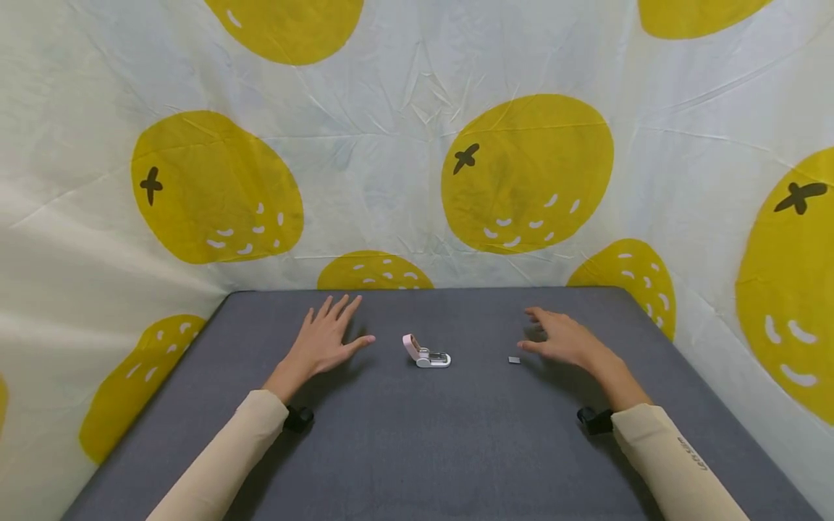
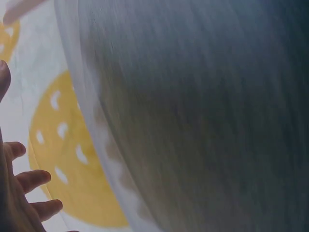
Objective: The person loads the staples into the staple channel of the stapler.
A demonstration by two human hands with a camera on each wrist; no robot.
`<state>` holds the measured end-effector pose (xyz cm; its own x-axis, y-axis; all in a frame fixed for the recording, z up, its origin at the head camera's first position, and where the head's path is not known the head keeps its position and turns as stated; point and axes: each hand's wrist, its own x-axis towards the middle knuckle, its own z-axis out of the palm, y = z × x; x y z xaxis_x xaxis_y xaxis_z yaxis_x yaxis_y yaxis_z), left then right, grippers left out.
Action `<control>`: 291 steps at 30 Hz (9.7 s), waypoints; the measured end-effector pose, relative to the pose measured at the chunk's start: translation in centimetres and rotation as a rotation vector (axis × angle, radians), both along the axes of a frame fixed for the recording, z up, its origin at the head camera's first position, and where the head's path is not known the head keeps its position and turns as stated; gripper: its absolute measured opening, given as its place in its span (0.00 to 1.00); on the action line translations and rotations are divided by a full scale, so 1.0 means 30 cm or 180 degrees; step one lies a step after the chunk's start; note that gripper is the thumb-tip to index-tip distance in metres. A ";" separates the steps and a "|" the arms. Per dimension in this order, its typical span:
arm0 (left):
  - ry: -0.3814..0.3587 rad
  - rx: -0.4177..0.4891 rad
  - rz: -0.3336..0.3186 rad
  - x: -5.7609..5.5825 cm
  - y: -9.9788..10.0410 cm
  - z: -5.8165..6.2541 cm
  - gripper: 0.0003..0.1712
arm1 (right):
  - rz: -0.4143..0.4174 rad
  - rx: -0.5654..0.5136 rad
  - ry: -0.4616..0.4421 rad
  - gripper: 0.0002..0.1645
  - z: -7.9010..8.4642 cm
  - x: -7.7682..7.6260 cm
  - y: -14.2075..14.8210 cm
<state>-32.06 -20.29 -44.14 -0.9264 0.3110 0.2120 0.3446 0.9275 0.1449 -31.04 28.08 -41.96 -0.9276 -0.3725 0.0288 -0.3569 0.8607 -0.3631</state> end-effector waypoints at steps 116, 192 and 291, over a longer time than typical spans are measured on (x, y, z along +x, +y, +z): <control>-0.0844 0.2139 -0.0557 0.060 0.355 -0.107 0.11 | 0.0712 -0.1193 0.0040 0.08 -0.128 -0.017 -0.518; -0.0868 0.2182 -0.0551 0.040 0.358 -0.119 0.11 | 0.0945 -0.1009 0.0300 0.09 -0.117 -0.039 -0.508; -0.0807 0.2136 -0.0733 0.058 0.345 -0.141 0.09 | 0.0986 -0.0700 0.0646 0.06 -0.119 0.004 -0.521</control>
<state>-30.33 -9.94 -48.37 -0.8992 0.3820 0.2133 0.4001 0.5207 0.7542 -30.93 12.46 -45.52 -0.7401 -0.5972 0.3091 -0.6695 0.6115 -0.4217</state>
